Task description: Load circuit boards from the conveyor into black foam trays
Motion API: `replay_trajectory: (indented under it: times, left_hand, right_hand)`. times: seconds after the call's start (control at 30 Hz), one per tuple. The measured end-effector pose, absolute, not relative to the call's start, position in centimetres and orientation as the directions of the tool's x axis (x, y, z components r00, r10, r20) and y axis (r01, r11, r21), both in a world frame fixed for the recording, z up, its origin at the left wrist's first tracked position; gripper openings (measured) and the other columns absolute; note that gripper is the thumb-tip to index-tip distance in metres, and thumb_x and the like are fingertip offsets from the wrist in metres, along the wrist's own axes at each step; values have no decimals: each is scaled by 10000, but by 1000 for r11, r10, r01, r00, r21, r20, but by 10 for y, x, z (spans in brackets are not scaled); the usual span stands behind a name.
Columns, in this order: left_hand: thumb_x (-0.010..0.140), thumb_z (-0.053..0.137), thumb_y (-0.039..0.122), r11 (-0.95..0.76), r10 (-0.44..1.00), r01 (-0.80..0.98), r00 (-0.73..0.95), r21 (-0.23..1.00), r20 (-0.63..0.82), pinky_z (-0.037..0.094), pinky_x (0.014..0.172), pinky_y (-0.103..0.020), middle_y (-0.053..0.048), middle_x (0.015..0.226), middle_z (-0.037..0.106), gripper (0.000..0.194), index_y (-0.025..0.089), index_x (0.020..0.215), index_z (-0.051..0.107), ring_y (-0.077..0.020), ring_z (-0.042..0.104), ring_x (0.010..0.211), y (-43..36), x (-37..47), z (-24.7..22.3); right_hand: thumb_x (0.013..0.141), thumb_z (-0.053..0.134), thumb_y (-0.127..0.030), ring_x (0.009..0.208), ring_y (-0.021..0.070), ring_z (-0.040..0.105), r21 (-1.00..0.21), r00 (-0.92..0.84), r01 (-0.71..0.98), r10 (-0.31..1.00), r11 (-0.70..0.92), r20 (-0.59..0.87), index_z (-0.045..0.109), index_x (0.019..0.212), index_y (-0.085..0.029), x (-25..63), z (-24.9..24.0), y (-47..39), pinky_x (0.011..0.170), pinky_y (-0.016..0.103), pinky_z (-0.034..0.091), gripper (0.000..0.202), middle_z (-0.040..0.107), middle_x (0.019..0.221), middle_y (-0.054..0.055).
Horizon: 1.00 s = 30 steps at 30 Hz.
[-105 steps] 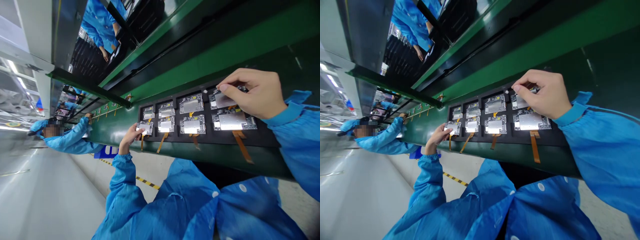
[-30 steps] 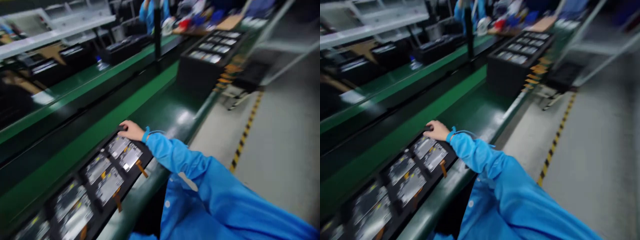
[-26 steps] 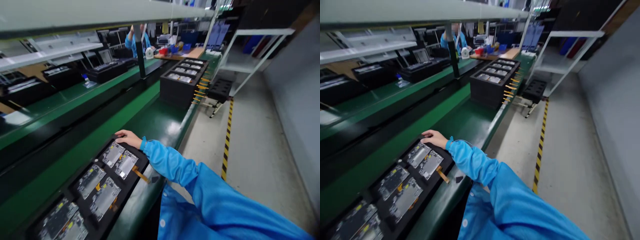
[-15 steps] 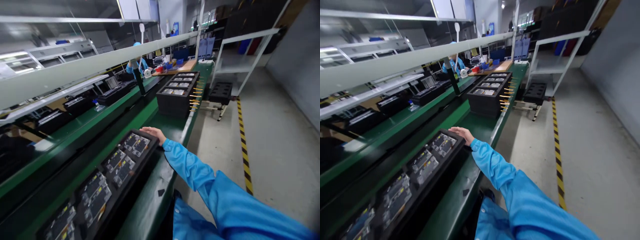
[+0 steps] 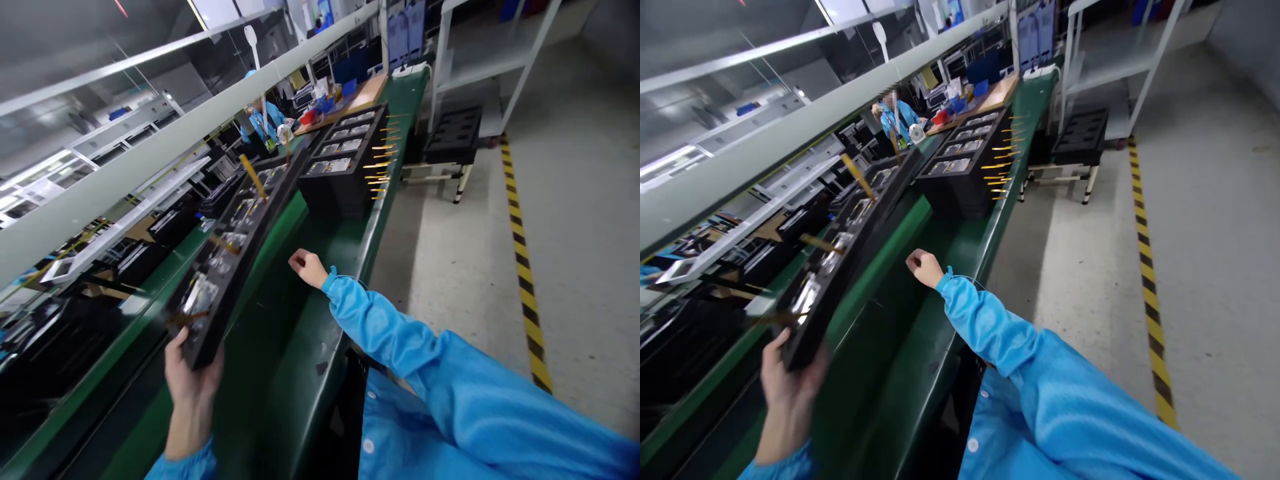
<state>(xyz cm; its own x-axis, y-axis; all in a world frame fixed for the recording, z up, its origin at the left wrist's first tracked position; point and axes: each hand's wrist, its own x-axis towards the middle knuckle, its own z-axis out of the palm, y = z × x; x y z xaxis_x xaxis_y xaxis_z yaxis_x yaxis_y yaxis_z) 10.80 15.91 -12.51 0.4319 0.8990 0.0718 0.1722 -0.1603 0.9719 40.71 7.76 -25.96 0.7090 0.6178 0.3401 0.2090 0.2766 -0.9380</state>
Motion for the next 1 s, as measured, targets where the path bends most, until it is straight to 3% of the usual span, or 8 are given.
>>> replay_trajectory:
  times: [0.1,0.2,0.3,0.4,0.53,0.7,0.87,1.0]
  left_hand:
    - [859,616,543,-181,837,-51,517,982,181,688,915,-416,-40,956,802,349,281,1059,731,-291,762,1136,153,201,-120]
    - [916,605,518,-165,743,-201,618,966,256,649,1014,-386,-68,1086,810,353,232,1080,731,-275,720,1258,144,293,-114]
    - [981,595,421,5,719,-351,652,936,241,629,1035,-351,-104,1145,806,319,178,1137,731,-246,723,1256,132,380,-104]
    - [1025,610,340,250,724,-438,676,863,134,634,992,-327,-139,1172,801,308,136,1228,718,-229,754,1191,119,463,-88]
    - [1089,563,283,420,677,-411,735,809,22,644,931,-299,-151,1188,799,320,126,1339,688,-216,775,1137,103,549,-73]
    - [1097,558,230,467,654,-269,747,842,-124,669,874,-338,-140,1154,800,338,141,1416,626,-198,797,981,99,595,-82]
    - [1061,600,201,434,605,-192,786,880,-127,673,856,-338,-136,1112,795,342,135,1395,636,-194,791,912,110,599,-89]
    - [1082,515,187,463,591,-204,796,863,-129,669,857,-316,-121,1045,796,293,114,1335,645,-176,784,891,112,599,-91]
  right_hand:
    - [893,627,-173,884,212,644,-880,615,435,650,192,446,697,816,-242,425,-268,49,862,360,520,125,701,937,44]
    - [890,624,-106,969,237,646,-847,655,532,622,25,430,695,805,-221,453,-275,25,913,377,510,159,701,980,81]
    - [872,635,-57,967,229,652,-805,620,590,675,-65,400,696,791,-203,469,-275,13,927,362,504,178,711,963,84]
    - [876,640,-64,940,202,668,-785,590,610,723,-106,360,721,841,-190,468,-273,12,873,314,499,154,732,972,72]
    - [885,638,-98,893,170,680,-780,622,605,706,-159,338,740,885,-194,463,-273,16,805,266,481,141,758,981,48]
    - [867,662,-134,914,179,704,-767,636,608,705,-207,314,759,917,-217,464,-276,19,784,258,485,137,787,1015,38]
    - [857,651,-141,940,193,724,-791,670,567,687,-228,282,769,926,-230,464,-274,21,804,275,499,163,808,1044,29]
    - [866,637,-142,972,200,731,-791,678,558,688,-251,260,772,934,-228,464,-271,18,810,278,501,174,816,1081,34]
